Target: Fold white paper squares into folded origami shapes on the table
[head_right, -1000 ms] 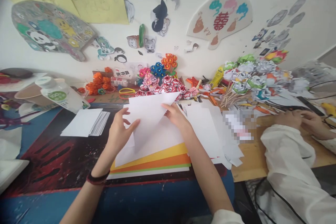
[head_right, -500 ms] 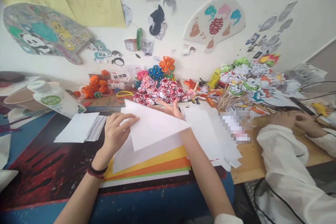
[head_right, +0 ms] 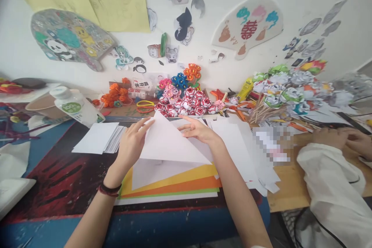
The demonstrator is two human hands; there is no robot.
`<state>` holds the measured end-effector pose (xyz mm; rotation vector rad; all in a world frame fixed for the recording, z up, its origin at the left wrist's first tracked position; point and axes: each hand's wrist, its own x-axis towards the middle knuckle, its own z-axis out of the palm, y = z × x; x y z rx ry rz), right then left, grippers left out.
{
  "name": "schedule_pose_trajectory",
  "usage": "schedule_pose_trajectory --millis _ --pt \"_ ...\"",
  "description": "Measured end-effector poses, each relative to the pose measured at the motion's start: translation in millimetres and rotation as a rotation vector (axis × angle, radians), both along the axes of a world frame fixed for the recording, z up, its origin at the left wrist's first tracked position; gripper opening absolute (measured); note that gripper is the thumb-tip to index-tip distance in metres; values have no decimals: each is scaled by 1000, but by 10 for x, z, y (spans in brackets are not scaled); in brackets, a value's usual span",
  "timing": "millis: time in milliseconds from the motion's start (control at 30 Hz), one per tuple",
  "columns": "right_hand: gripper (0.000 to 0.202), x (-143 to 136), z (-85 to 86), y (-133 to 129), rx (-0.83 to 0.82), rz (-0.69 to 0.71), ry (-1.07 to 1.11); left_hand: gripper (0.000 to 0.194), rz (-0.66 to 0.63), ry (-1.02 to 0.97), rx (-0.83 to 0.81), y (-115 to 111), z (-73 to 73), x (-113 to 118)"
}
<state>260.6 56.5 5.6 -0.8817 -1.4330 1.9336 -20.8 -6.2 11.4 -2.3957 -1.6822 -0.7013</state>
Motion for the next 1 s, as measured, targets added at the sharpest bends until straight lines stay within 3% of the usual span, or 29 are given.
schedule_pose_trajectory --millis 100,167,233,333,500,633,767,867,1000 --pt "93 63 -3 18 52 8 -62 44 294 0 -81 32 -126 -39" --pt "90 124 -2 18 82 10 -134 53 396 53 -153 28 -198 -25" --pt "90 177 -24 18 92 11 -198 60 434 114 -196 9 -227 9" --pt "95 205 -86 21 68 80 -242 55 435 157 -242 -11 -202 30" --pt "103 122 -118 -10 67 263 -288 60 492 40 -316 39 -194 -102" --pt "76 -2 -90 -57 225 266 -408 72 444 -232 -279 64 -192 -232" --pt "36 -232 -110 -102 616 -84 -523 64 395 -469 -141 35 -59 -292" --pt "38 -450 -141 -154 716 -200 -379 65 315 -693 -17 8 57 -255" --pt "53 -692 -150 -265 734 -248 -262 68 -17 -1066 35 -56 168 -62"
